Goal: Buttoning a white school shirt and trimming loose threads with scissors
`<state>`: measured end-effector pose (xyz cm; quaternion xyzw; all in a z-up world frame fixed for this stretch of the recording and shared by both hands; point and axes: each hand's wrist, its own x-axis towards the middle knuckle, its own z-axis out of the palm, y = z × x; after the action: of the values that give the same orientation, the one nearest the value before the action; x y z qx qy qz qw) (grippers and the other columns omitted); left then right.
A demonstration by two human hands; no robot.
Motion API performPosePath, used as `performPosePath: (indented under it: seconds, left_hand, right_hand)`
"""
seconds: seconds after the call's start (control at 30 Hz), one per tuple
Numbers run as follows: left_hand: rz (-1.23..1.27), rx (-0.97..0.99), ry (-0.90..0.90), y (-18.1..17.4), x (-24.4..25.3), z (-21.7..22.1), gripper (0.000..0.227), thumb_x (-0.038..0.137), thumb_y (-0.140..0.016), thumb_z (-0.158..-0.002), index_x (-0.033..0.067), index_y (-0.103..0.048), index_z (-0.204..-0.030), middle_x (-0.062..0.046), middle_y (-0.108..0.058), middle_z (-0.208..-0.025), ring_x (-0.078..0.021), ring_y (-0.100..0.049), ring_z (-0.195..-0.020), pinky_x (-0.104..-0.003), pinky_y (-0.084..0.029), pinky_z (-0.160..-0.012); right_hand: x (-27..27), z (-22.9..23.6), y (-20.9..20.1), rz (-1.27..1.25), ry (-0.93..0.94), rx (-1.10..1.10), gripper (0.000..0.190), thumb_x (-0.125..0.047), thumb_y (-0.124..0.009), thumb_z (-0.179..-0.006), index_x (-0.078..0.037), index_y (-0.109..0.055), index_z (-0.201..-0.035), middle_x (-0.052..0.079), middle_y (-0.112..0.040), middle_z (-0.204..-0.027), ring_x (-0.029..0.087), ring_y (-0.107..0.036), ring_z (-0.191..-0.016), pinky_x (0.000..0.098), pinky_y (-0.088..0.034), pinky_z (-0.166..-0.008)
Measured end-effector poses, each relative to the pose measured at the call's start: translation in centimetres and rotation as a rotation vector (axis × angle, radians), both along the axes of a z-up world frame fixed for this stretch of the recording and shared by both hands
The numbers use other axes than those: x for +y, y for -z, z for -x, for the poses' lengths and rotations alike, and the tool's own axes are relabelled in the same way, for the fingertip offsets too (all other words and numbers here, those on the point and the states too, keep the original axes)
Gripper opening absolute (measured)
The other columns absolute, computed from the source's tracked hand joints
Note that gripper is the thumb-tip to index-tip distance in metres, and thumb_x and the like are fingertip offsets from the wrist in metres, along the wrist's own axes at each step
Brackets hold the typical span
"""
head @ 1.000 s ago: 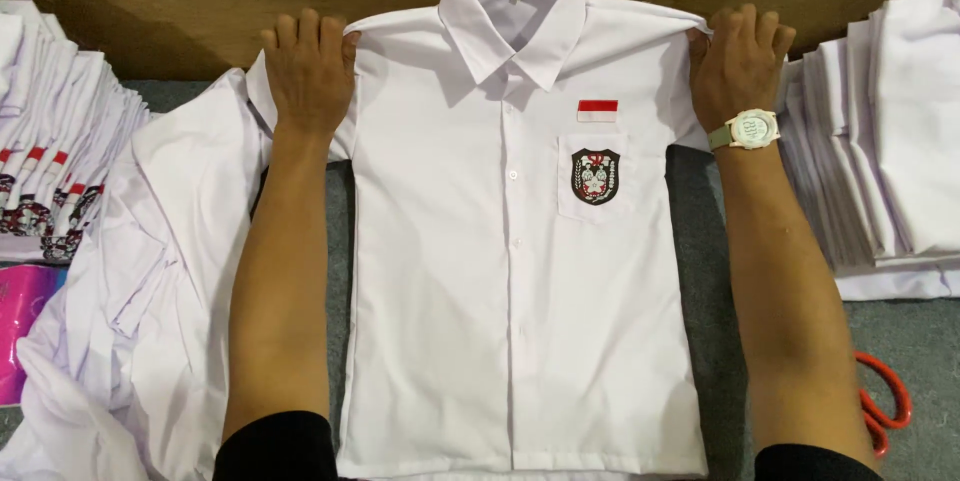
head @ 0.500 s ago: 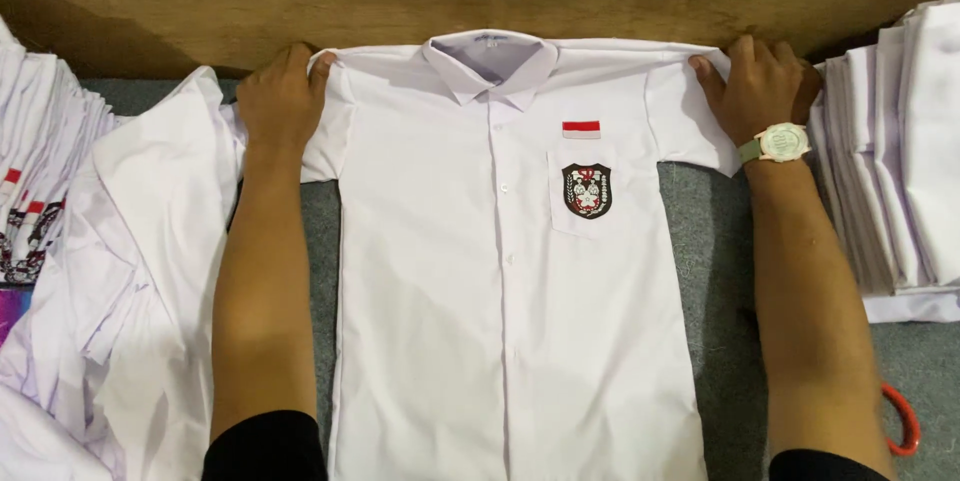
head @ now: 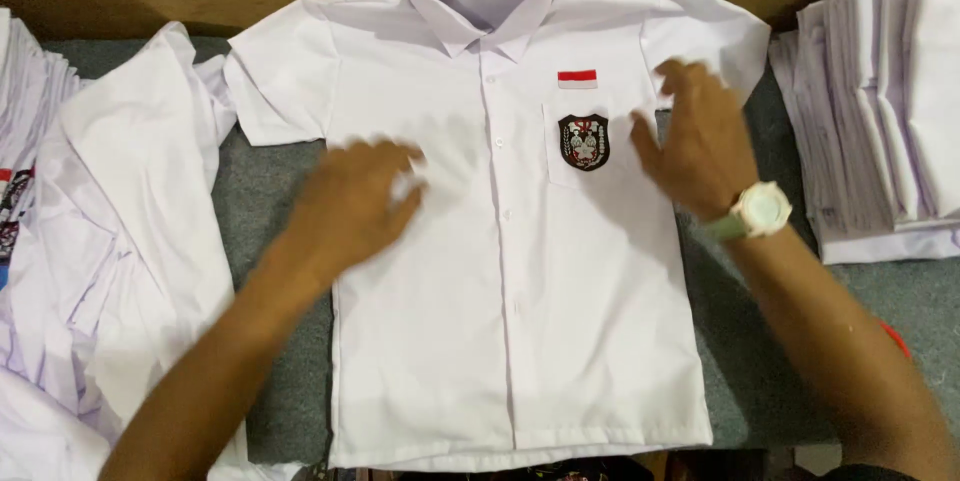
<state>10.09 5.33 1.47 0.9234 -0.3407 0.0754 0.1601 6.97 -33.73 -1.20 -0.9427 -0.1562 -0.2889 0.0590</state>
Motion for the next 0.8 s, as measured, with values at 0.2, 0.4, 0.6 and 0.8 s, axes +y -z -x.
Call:
performPosePath:
  seconds: [0.2, 0.4, 0.6, 0.8]
  left_hand:
    - [-0.087, 0.070, 0.381, 3.8, -3.2, 15.2, 0.032, 0.035, -0.071, -0.094, 0.0103, -0.064, -0.113, -0.010, -0.064, -0.100, -0.0310, -0.057, -0.086, -0.046, -0.048, -0.072]
    - [-0.053, -0.025, 0.392, 3.2, -4.2, 21.6, 0.029, 0.032, -0.074, -0.080, 0.0140, -0.064, -0.101, -0.015, -0.063, -0.113, -0.0319, -0.054, -0.085, -0.045, -0.042, -0.071]
    - [-0.036, 0.020, 0.399, 4.0, -3.4, 24.3, 0.045, 0.043, -0.074, -0.091, 0.0074, -0.063, -0.116, -0.014, -0.060, -0.113, -0.0317, -0.052, -0.092, -0.044, -0.041, -0.080]
    - [-0.040, -0.194, 0.359, 5.2, -3.7, 24.8, 0.048, 0.030, -0.080, -0.071, 0.0085, -0.063, -0.110, -0.011, -0.063, -0.112, -0.0303, -0.054, -0.088, -0.044, -0.041, -0.075]
  right_hand:
    - [10.2, 11.9, 0.1, -0.202, -0.267, 0.545, 0.039, -0.023, -0.070, -0.095, -0.005, -0.050, -0.122, 0.008, -0.063, -0.082, 0.027, -0.059, -0.068, 0.0410, -0.050, -0.062]
    - [13.8, 16.7, 0.9, -0.087, -0.364, 0.579, 0.033, -0.030, -0.057, -0.101, -0.011, -0.057, -0.127, 0.010, -0.067, -0.093, 0.037, -0.065, -0.073, 0.0498, -0.051, -0.065]
    - [14.1, 18.5, 1.3, -0.065, -0.343, 0.522, 0.035, -0.033, -0.067, -0.097, -0.010, -0.060, -0.124, 0.011, -0.063, -0.100, 0.034, -0.061, -0.079, 0.0459, -0.052, -0.068]
    - [14.7, 18.9, 2.8, -0.132, -0.311, 0.287, 0.026, -0.025, -0.063, -0.096, -0.009, -0.065, -0.116, 0.010, -0.061, -0.094, 0.031, -0.055, -0.078, 0.0436, -0.045, -0.070]
